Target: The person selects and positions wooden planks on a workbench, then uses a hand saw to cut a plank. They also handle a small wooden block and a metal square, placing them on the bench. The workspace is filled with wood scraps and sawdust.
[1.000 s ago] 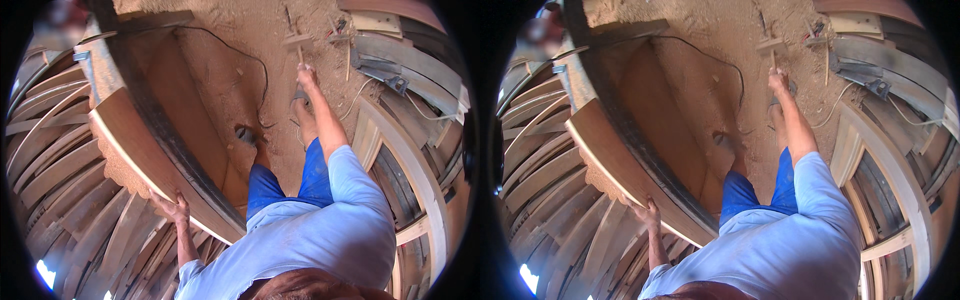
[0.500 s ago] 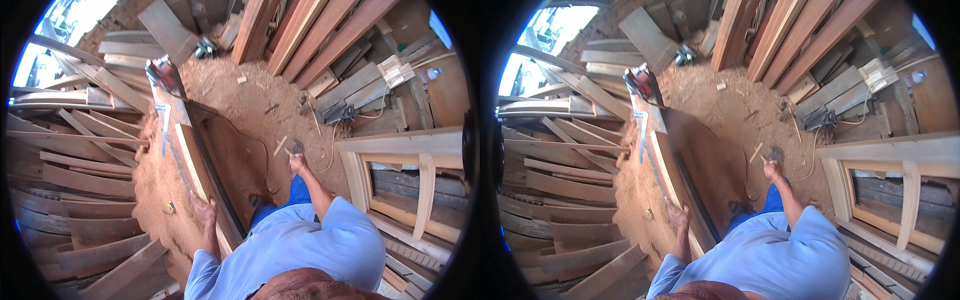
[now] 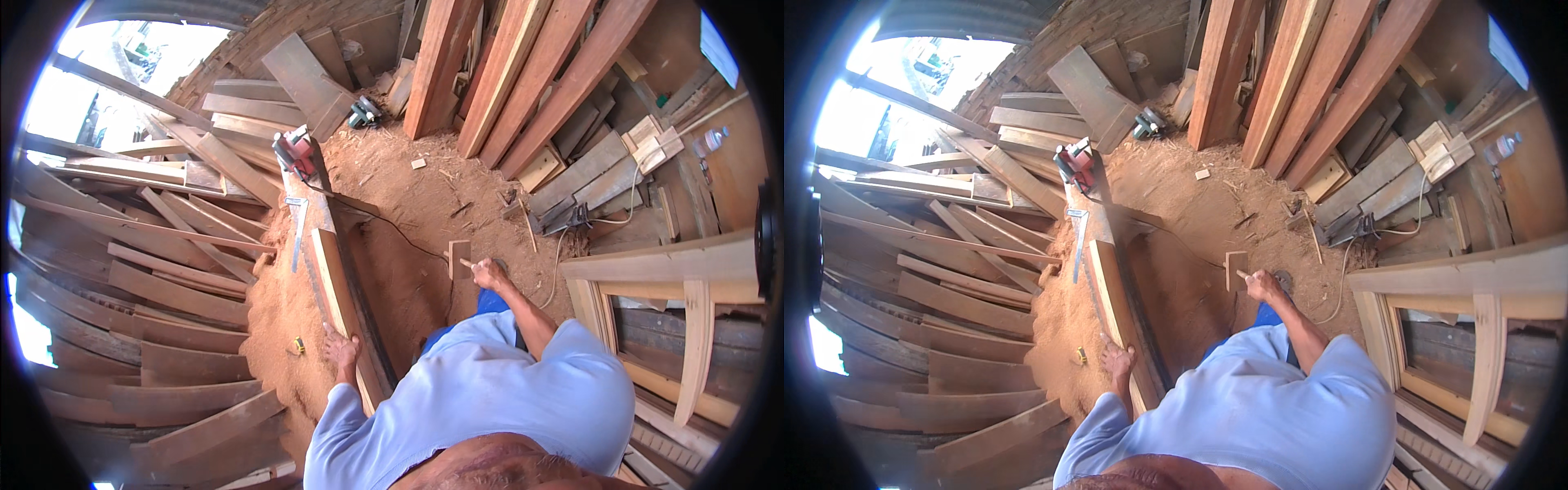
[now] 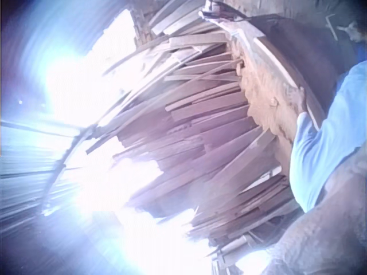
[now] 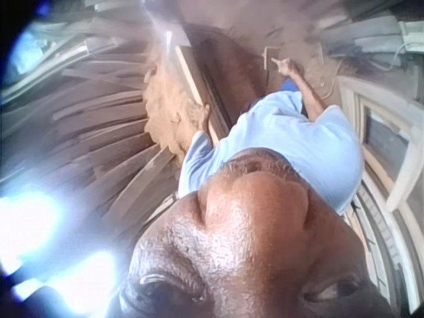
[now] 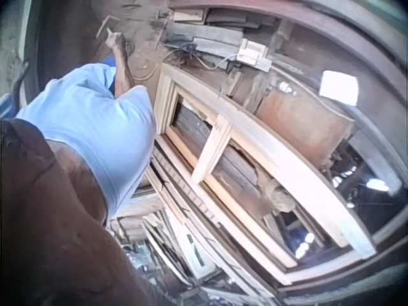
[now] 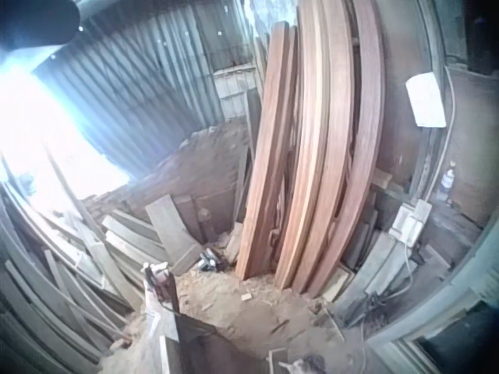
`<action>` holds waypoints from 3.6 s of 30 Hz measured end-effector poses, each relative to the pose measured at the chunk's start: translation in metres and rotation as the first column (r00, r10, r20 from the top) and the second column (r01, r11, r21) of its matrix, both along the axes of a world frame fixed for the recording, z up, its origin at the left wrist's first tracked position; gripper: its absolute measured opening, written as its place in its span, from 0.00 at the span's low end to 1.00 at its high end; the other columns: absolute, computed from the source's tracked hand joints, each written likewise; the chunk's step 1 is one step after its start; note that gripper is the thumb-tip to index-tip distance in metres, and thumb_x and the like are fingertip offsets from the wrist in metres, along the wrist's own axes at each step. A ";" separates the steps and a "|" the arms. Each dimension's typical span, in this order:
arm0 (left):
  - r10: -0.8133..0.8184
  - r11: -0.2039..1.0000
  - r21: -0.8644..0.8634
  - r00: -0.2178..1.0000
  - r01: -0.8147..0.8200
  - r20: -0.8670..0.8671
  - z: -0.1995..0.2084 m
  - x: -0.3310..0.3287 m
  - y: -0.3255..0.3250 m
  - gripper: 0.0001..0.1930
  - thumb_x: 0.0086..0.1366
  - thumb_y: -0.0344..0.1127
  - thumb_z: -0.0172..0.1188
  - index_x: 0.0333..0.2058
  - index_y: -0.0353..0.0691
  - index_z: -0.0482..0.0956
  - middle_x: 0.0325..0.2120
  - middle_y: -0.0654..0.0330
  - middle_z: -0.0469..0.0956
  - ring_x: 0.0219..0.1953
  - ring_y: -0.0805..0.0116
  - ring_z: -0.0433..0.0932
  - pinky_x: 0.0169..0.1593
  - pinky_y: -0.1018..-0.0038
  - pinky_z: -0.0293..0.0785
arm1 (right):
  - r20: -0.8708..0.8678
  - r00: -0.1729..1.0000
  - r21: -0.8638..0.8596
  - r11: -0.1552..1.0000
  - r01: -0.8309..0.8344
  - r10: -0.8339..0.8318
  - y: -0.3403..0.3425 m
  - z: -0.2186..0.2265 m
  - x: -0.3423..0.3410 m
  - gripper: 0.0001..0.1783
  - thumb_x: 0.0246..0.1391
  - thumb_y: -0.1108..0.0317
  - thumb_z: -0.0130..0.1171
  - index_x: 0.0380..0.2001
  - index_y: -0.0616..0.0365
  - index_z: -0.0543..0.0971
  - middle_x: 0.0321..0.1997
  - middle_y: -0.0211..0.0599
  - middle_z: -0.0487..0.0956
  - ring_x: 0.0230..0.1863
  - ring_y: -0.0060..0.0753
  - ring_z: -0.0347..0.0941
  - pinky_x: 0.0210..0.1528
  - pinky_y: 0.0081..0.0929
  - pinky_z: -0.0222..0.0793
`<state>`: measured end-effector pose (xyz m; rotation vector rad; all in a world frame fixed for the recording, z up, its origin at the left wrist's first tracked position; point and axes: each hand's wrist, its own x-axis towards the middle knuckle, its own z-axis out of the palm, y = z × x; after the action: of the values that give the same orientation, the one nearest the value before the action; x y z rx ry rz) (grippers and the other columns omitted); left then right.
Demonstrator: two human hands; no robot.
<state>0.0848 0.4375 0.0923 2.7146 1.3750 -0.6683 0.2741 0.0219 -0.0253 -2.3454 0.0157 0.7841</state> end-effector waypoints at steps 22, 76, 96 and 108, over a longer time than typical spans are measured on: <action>0.009 0.955 -0.208 0.679 0.211 0.734 -0.021 0.368 -0.076 0.43 0.54 0.55 0.68 0.65 0.41 0.65 0.62 0.34 0.63 0.62 0.34 0.65 0.62 0.47 0.64 | 0.017 0.957 -0.018 0.957 -0.290 0.290 -0.043 0.129 0.223 0.26 0.62 0.53 0.48 0.24 0.65 0.80 0.22 0.48 0.82 0.27 0.43 0.82 0.34 0.40 0.73; 0.497 0.864 -0.292 0.791 -0.411 0.357 -0.152 0.441 0.284 0.34 0.54 0.44 0.66 0.54 0.26 0.70 0.51 0.30 0.74 0.55 0.35 0.74 0.58 0.52 0.70 | -0.054 0.805 -0.372 0.737 -0.565 0.590 0.070 -0.030 0.514 0.18 0.56 0.59 0.54 0.35 0.62 0.85 0.38 0.55 0.83 0.42 0.55 0.81 0.48 0.47 0.76; 0.174 0.983 -0.172 -0.030 0.070 0.984 0.108 0.616 0.305 0.16 0.65 0.29 0.55 0.50 0.36 0.66 0.31 0.59 0.74 0.32 0.72 0.71 0.36 0.72 0.71 | 0.322 0.706 -0.365 0.771 -0.522 0.631 0.205 0.219 0.603 0.22 0.61 0.57 0.50 0.25 0.64 0.82 0.24 0.51 0.81 0.30 0.53 0.81 0.36 0.45 0.76; 0.125 0.353 -0.363 0.341 0.862 0.932 0.120 0.784 0.086 0.59 0.53 0.70 0.67 0.73 0.45 0.47 0.58 0.40 0.62 0.60 0.46 0.66 0.57 0.56 0.72 | 0.591 0.805 0.227 0.946 -0.231 0.054 0.232 0.380 0.553 0.22 0.67 0.59 0.48 0.21 0.62 0.74 0.15 0.43 0.77 0.22 0.45 0.79 0.28 0.40 0.73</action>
<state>0.8692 0.5238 0.2120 1.8419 -0.1627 0.1709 0.8273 0.2541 0.3545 -2.2193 -0.5154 0.0894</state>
